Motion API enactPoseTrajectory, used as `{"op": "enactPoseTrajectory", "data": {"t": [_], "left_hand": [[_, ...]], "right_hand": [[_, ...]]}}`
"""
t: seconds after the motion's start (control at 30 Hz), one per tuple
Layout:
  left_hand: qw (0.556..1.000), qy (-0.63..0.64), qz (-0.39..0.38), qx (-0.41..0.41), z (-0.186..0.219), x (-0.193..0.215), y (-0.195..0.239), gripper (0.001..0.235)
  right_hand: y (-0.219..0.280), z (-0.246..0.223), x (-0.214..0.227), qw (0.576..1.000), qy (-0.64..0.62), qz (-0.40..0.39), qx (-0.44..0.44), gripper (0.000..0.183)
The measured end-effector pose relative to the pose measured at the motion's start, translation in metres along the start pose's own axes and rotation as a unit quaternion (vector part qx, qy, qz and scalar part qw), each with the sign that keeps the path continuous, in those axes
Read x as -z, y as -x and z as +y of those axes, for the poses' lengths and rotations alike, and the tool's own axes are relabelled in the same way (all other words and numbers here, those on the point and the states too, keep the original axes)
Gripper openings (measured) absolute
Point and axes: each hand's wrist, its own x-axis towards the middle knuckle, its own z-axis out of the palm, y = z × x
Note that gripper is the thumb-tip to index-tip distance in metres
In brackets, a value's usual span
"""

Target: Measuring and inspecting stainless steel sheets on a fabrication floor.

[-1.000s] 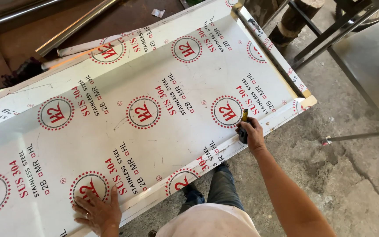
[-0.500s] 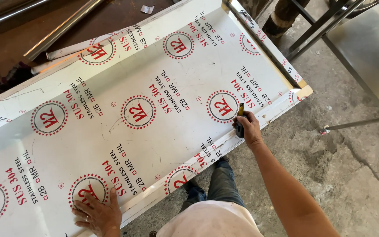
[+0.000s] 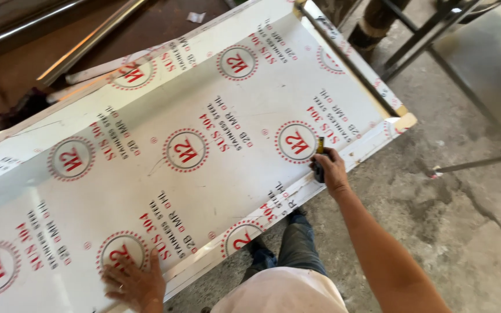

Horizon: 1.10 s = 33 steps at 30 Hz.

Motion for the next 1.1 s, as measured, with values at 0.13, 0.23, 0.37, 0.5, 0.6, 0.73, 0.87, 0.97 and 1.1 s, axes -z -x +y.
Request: {"op": "enactPoseTrajectory", "data": {"t": [0.13, 0.23, 0.37, 0.5, 0.6, 0.73, 0.87, 0.97, 1.1], "left_hand": [[1.000, 0.003, -0.006, -0.004, 0.002, 0.013, 0.002, 0.111], [1.000, 0.002, -0.010, -0.009, 0.002, 0.010, 0.003, 0.112], [1.000, -0.002, -0.005, -0.003, 0.003, 0.007, 0.003, 0.112], [1.000, -0.014, 0.000, 0.002, -0.005, -0.005, -0.002, 0.113], [1.000, -0.014, 0.016, -0.005, -0.018, -0.016, -0.008, 0.114], [1.000, 0.001, 0.018, -0.018, -0.006, -0.006, -0.005, 0.116], [0.999, 0.026, 0.032, -0.019, -0.011, -0.011, -0.004, 0.115], [0.996, 0.041, 0.064, -0.035, -0.016, -0.027, -0.001, 0.114], [0.989, 0.054, 0.116, -0.068, -0.021, -0.031, -0.001, 0.112]], "right_hand": [[0.005, -0.007, -0.010, 1.000, 0.003, -0.003, 0.007, 0.038], [0.008, -0.010, -0.008, 1.000, 0.015, 0.009, 0.003, 0.039], [0.009, -0.012, -0.006, 1.000, 0.021, 0.003, 0.003, 0.042], [0.011, -0.016, -0.009, 1.000, 0.029, -0.002, 0.002, 0.044], [0.010, -0.015, -0.010, 1.000, 0.024, 0.000, -0.005, 0.045], [0.009, -0.013, -0.007, 1.000, 0.017, 0.007, -0.007, 0.045], [0.007, -0.008, -0.008, 1.000, 0.004, 0.000, -0.008, 0.044], [0.007, -0.011, -0.005, 1.000, 0.002, 0.002, -0.007, 0.044], [0.007, -0.010, -0.007, 1.000, 0.004, -0.005, -0.001, 0.042]]}}
